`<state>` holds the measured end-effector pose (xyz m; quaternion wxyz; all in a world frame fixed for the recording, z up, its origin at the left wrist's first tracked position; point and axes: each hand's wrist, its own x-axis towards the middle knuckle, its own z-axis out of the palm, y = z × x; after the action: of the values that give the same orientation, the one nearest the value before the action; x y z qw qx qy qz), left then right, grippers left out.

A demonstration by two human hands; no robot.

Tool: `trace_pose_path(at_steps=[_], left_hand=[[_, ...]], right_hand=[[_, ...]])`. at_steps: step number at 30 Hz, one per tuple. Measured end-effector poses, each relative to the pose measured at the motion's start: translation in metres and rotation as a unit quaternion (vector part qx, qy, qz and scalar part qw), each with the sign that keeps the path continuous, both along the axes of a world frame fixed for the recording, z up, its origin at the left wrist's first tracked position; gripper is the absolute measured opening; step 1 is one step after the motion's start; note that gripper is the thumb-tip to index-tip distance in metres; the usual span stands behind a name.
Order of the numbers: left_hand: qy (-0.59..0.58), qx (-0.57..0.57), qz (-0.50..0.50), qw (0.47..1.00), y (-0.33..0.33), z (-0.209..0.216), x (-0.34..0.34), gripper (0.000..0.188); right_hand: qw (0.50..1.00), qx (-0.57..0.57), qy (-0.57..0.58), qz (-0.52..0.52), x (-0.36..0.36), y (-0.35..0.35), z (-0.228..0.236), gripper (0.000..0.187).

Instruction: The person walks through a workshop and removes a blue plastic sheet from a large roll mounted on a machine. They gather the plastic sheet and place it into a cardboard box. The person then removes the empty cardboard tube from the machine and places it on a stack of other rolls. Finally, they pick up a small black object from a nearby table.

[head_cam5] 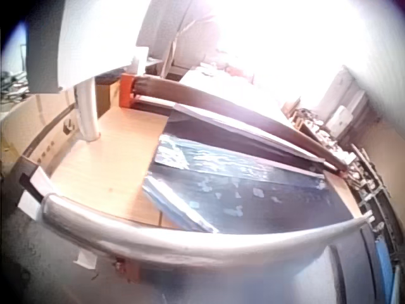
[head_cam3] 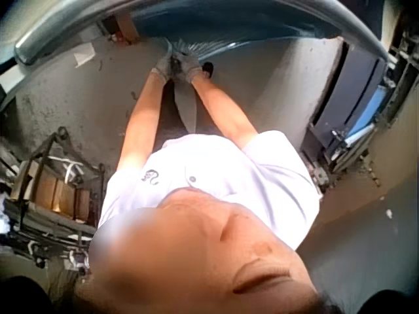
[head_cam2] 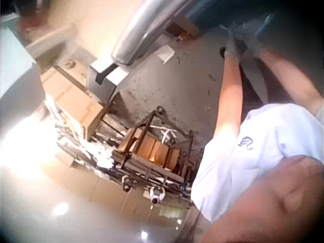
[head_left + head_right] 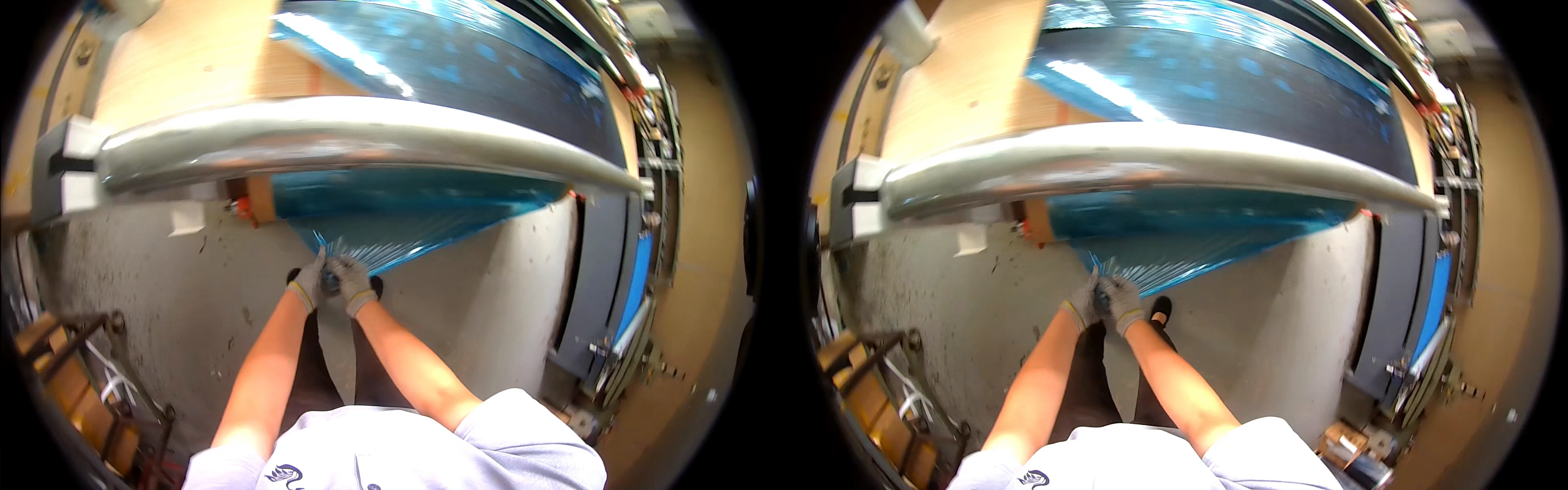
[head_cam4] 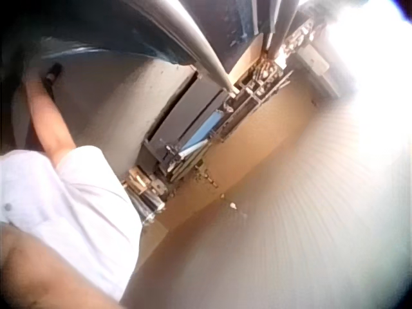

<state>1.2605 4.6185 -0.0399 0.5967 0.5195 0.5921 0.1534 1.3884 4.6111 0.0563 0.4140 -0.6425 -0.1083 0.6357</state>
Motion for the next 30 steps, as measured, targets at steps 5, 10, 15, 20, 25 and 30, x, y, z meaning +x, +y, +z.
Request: trace_pose_path(at_steps=[5,10,15,20,25,30], left_hand=[[-0.078,-0.264,0.269,0.923,0.003,0.067,0.078,0.042],[0.015,-0.103,0.161,0.981,-0.073,0.058,0.055,0.038],[0.093,-0.136,0.125,0.978,-0.125,0.12,0.064,0.03],[0.154,-0.024,0.132,0.979,-0.196,0.123,0.09,0.029],[0.071,-0.137,0.344,0.926,-0.23,0.12,0.101,0.026],[0.081,-0.089,0.219,0.968,-0.238,0.147,0.121,0.031]], right_hand=[[0.994,-0.095,-0.012,-0.059,0.079,-0.058,-0.018,0.027],[0.933,-0.227,-0.137,-0.243,0.198,-0.042,0.004,0.057],[0.878,-0.124,-0.331,-0.323,0.358,0.048,-0.014,0.083],[0.85,-0.222,-0.465,-0.107,0.463,0.068,0.022,0.04],[0.86,-0.114,-0.487,-0.102,0.472,-0.074,-0.034,0.023],[0.869,-0.077,-0.489,0.012,0.45,-0.169,-0.022,0.023]])
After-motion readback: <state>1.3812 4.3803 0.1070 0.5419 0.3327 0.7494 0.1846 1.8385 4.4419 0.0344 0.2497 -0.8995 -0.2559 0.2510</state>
